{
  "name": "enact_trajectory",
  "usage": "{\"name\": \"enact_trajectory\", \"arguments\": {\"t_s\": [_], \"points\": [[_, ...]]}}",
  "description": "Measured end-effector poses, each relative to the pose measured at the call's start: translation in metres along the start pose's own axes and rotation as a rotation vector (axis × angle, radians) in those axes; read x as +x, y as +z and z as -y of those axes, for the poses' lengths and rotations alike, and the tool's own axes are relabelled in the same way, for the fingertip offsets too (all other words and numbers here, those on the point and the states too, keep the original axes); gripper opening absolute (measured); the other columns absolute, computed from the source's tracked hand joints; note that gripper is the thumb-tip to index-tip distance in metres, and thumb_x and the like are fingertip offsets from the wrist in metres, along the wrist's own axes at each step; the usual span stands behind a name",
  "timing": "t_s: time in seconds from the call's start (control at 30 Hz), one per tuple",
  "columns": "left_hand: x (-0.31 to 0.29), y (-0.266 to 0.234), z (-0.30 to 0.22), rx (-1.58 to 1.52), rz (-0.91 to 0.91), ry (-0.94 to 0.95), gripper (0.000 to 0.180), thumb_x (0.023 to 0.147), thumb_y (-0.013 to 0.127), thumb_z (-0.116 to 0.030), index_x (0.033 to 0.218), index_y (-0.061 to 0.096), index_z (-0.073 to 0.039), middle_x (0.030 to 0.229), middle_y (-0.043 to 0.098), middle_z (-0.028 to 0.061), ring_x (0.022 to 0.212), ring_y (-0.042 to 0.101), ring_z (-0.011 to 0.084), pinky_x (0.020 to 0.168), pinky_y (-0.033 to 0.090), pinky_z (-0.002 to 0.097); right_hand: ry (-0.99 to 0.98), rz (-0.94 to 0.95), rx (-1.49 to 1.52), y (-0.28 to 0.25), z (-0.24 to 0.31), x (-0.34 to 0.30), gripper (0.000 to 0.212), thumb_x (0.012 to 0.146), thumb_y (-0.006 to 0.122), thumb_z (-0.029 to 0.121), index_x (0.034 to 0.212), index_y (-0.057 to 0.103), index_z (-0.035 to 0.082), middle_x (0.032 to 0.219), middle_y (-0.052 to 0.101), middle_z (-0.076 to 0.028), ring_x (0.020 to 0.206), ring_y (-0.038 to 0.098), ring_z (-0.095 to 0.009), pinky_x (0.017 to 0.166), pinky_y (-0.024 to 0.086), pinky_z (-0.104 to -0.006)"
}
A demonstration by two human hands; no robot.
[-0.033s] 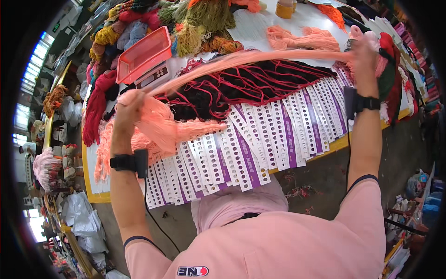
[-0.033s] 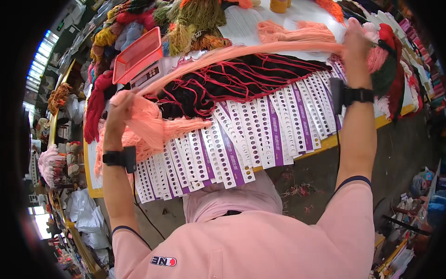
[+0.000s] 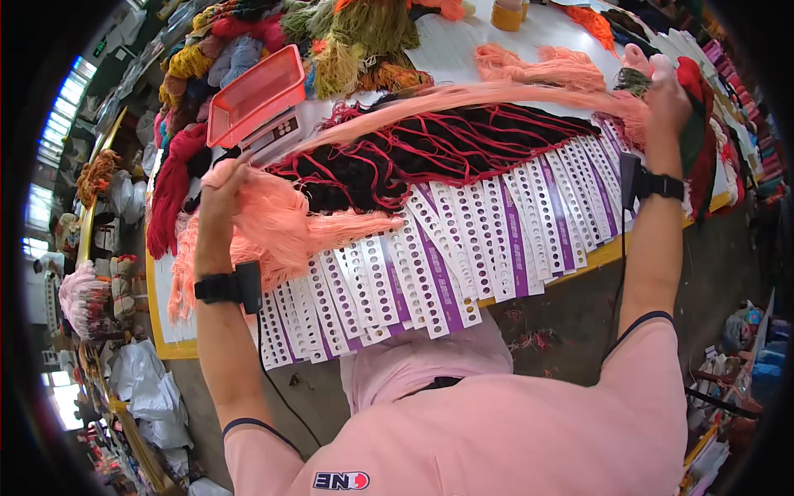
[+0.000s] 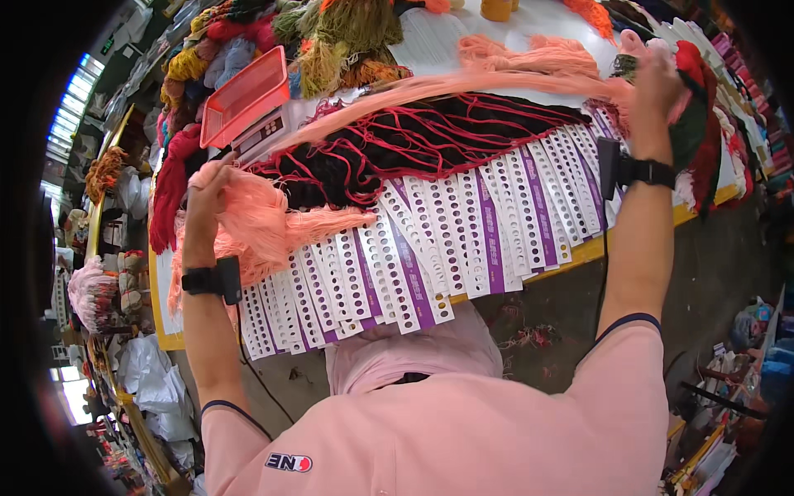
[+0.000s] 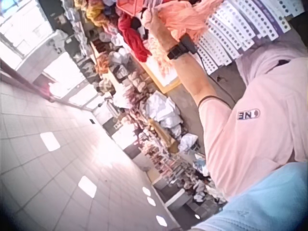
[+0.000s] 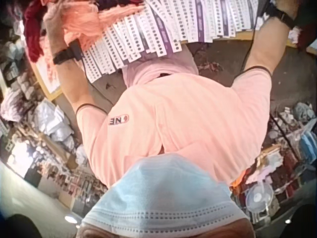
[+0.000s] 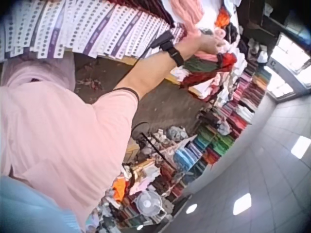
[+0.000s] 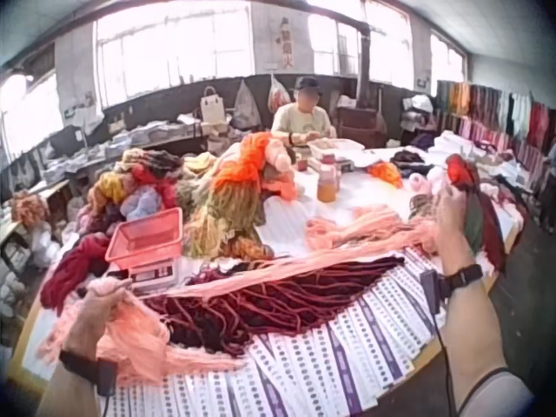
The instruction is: The person separates strands of pink yarn from a pile, loops them through holes in white paper strips, and ties them into knots. They occasionally place bundles of yarn into a red basket on a scale to weigh them.
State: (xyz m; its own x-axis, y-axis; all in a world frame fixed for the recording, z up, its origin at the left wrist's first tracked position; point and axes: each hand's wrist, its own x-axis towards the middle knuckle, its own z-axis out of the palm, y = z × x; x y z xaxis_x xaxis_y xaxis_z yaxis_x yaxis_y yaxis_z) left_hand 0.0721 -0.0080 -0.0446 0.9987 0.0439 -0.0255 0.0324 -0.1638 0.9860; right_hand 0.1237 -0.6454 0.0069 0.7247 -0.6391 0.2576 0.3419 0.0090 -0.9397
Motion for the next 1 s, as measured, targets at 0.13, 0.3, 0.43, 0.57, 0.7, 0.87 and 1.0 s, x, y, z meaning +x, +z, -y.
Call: {"name": "enact_trajectory", "arguments": {"t_s": [0.13, 0.3, 0.43, 0.57, 0.7, 0.87, 1.0], "points": [[-0.017, 0.07, 0.021, 0.151, -0.045, 0.242, 0.026, 0.094, 0.058, -0.02, 0.107, 0.07, -0.001, 0.076, 0.066, 0.0006, 0.05, 0.038, 0.0002, 0.044, 0.026, 0.0184, -0.841, 0.545, -0.86, 0.004, -0.031, -0.047, 0.01, 0.087, 0.065, 0.011, 0.088, 0.062, 0.001, 0.078, 0.057, -0.01, 0.07, 0.056, -0.022, 0.064, 0.047, -0.0322], [-0.073, 0.181, 0.015, -0.32, 0.316, -0.513, 0.026, 0.093, 0.055, -0.016, 0.103, 0.066, 0.005, 0.082, 0.067, 0.0122, 0.052, 0.04, 0.0052, 0.045, 0.029, 0.0213, 0.023, 1.178, -0.322, 0.084, -0.085, -0.222, 0.027, 0.103, 0.048, 0.027, 0.087, 0.054, 0.006, 0.073, 0.05, 0.003, 0.067, 0.049, -0.008, 0.062, 0.043, -0.0248], [-0.07, 0.2, 0.026, -0.405, 0.258, -0.676, 0.028, 0.092, 0.056, -0.01, 0.117, 0.056, 0.002, 0.094, 0.07, 0.0139, 0.048, 0.037, 0.0018, 0.043, 0.03, 0.0164, 0.251, 1.166, -0.118, 0.086, -0.115, -0.245, 0.028, 0.103, 0.049, 0.023, 0.085, 0.055, 0.003, 0.071, 0.054, 0.0, 0.067, 0.049, -0.007, 0.062, 0.042, -0.0239], [-0.066, 0.212, 0.038, 0.028, 0.272, -0.318, 0.016, 0.084, 0.067, -0.008, 0.097, 0.061, -0.001, 0.078, 0.064, 0.0056, 0.051, 0.042, 0.0038, 0.045, 0.034, 0.0219, 0.221, 1.227, -0.109, 0.086, -0.117, -0.241, 0.026, 0.102, 0.049, 0.021, 0.086, 0.056, 0.003, 0.071, 0.054, 0.001, 0.066, 0.05, -0.006, 0.061, 0.042, -0.023], [-0.064, 0.225, 0.043, 0.247, 0.135, -0.164, 0.013, 0.08, 0.071, -0.009, 0.085, 0.064, 0.0, 0.068, 0.057, 0.0011, 0.055, 0.049, 0.0064, 0.047, 0.035, 0.0242, 0.276, 1.267, -0.107, 0.087, -0.106, -0.236, 0.024, 0.102, 0.049, 0.022, 0.09, 0.058, 0.004, 0.071, 0.058, 0.0, 0.065, 0.053, -0.006, 0.06, 0.044, -0.0235], [-0.072, 0.225, 0.041, 0.096, 0.125, -0.187, 0.018, 0.079, 0.07, -0.004, 0.094, 0.064, 0.003, 0.072, 0.059, 0.0009, 0.057, 0.052, 0.0065, 0.046, 0.036, 0.0219, 0.175, 1.291, -0.276, 0.088, -0.088, -0.23, 0.023, 0.102, 0.048, 0.023, 0.092, 0.056, 0.004, 0.068, 0.06, -0.001, 0.061, 0.056, -0.008, 0.057, 0.045, -0.0253], [-0.07, 0.223, 0.043, -0.126, 0.228, -0.33, 0.017, 0.079, 0.066, 0.004, 0.095, 0.061, 0.002, 0.08, 0.061, 0.0021, 0.057, 0.055, 0.0071, 0.044, 0.036, 0.0194, 0.136, 1.41, -0.3, 0.094, -0.097, -0.232, 0.023, 0.102, 0.048, 0.023, 0.091, 0.051, 0.004, 0.064, 0.06, -0.003, 0.057, 0.057, -0.013, 0.057, 0.047, -0.0292]]}}
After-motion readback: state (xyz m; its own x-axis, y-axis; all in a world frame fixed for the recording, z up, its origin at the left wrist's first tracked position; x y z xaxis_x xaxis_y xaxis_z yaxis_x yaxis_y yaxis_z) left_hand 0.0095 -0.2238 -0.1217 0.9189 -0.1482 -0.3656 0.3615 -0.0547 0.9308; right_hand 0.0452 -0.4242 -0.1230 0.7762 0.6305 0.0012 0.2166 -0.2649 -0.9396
